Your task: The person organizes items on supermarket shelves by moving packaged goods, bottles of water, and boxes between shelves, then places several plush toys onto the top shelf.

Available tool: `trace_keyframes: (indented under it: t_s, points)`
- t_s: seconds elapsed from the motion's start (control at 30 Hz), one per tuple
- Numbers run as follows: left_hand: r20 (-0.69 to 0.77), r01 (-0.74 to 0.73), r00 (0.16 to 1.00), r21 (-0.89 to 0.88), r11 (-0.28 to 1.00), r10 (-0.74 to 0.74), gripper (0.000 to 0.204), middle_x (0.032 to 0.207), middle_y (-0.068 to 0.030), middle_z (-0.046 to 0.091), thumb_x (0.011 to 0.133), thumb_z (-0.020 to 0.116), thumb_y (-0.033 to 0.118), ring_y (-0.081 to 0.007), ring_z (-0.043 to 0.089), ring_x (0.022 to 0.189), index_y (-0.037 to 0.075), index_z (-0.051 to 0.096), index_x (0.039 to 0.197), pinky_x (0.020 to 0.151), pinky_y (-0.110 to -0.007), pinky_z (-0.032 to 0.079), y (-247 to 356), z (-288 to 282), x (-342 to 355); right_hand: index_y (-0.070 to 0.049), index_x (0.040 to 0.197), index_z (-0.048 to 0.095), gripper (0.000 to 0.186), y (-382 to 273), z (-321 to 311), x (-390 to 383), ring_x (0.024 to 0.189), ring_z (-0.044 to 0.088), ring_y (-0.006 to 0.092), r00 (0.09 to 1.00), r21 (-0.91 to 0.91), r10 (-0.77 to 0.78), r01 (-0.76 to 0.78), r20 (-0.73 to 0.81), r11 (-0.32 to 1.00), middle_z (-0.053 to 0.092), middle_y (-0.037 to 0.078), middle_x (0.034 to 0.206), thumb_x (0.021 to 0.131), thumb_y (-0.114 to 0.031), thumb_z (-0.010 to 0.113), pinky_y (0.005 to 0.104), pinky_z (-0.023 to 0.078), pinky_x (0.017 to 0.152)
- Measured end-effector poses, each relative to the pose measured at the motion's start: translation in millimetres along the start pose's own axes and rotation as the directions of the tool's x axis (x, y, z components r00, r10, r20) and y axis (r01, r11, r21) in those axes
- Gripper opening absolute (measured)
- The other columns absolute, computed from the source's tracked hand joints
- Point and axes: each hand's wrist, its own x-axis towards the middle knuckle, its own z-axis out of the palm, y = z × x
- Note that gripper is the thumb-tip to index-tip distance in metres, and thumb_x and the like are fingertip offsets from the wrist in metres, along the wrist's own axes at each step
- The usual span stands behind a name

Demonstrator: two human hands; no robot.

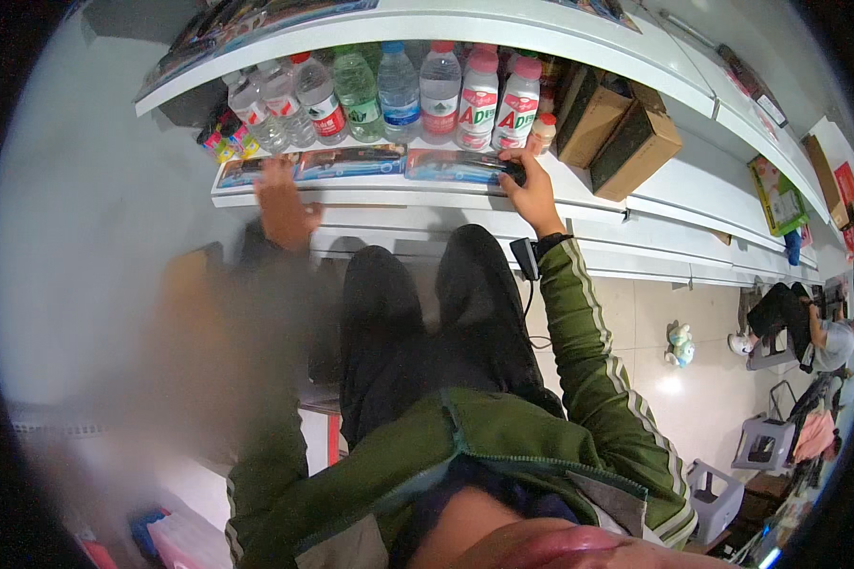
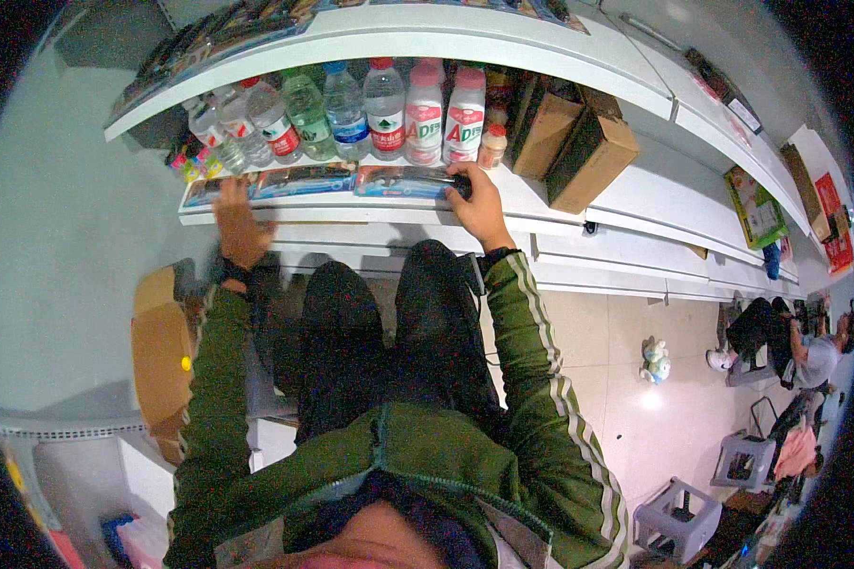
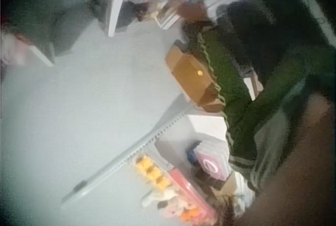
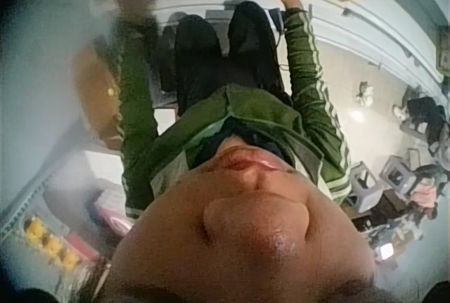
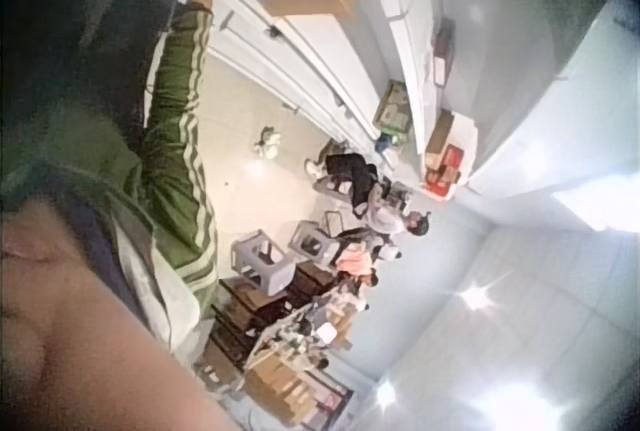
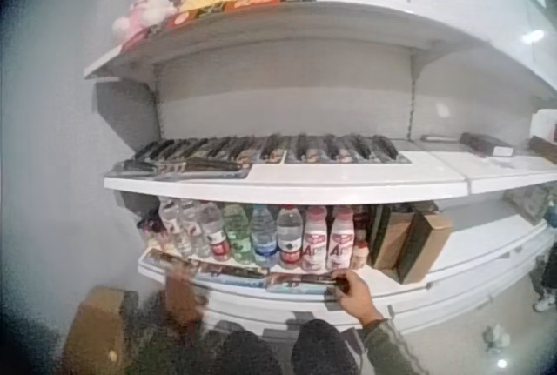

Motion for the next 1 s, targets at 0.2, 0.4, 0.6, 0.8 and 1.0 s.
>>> trace_keyframes:
  t_s: [0.2, 0.4, 0.6, 0.8, 1.0]
  points:
    - [0.169, -0.120, 0.968, -0.349, 0.929, 0.188, 0.083, 0.145, -0.0222, 0.040, 0.069, 0.069, 0.019, -0.0382, 0.035, 0.138, -0.004, 0.036, 0.142, 0.115, -0.052, 0.024, 110.9, -3.9, 11.8, -0.003, 0.109, 0.059, 0.033, 11.8, -7.3, -0.4, 0.097, 0.064, 0.0229, 0.998, 0.114, 0.053, -0.048, -0.037, 0.992, 0.067, 0.010, 0.102, 0.077, -0.001, 0.067, 0.0310, 0.047, 0.090]
    - [0.219, -0.087, 0.963, -0.293, 0.952, 0.155, 0.084, 0.148, -0.0193, 0.038, 0.070, 0.068, 0.017, -0.0352, 0.031, 0.141, -0.002, 0.034, 0.144, 0.116, -0.052, 0.023, 111.9, 14.6, 2.4, -0.004, 0.107, 0.060, 0.030, 26.5, -5.9, -0.7, 0.097, 0.063, 0.0212, 0.999, 0.117, 0.035, -0.032, -0.026, 0.993, 0.066, 0.009, 0.103, 0.078, -0.001, 0.066, 0.0306, 0.047, 0.088]
    - [0.274, -0.051, 0.953, -0.282, 0.958, 0.131, 0.090, 0.153, -0.0156, 0.034, 0.069, 0.070, 0.014, -0.0321, 0.027, 0.145, 0.001, 0.029, 0.148, 0.119, -0.049, 0.019, 105.4, 10.6, -5.1, -0.003, 0.105, 0.062, 0.027, 17.3, -5.4, -3.0, 0.096, 0.064, 0.0208, 0.996, 0.125, 0.089, -0.086, -0.021, 0.988, 0.067, 0.010, 0.102, 0.078, -0.002, 0.066, 0.0309, 0.048, 0.087]
    - [0.238, -0.043, 0.964, -0.295, 0.955, 0.117, 0.095, 0.156, -0.0152, 0.029, 0.068, 0.072, 0.015, -0.0320, 0.022, 0.147, 0.002, 0.025, 0.150, 0.119, -0.049, 0.016, 106.9, 18.6, -9.1, -0.003, 0.105, 0.062, 0.027, 17.9, -4.6, -0.5, 0.094, 0.064, 0.0204, 0.997, 0.103, 0.048, -0.042, -0.055, 0.994, 0.068, 0.009, 0.098, 0.078, -0.002, 0.064, 0.0302, 0.048, 0.086]
    - [0.205, -0.033, 0.974, -0.311, 0.950, 0.101, 0.094, 0.157, -0.0165, 0.026, 0.067, 0.068, 0.012, -0.0342, 0.020, 0.147, 0.002, 0.025, 0.150, 0.119, -0.052, 0.014, 112.2, 24.4, -11.1, -0.001, 0.105, 0.059, 0.027, 0.9, -15.3, -13.6, 0.102, 0.060, 0.0225, 0.970, 0.100, -0.052, 0.078, -0.237, 0.992, 0.064, 0.013, 0.106, 0.078, -0.001, 0.062, 0.0329, 0.045, 0.093]
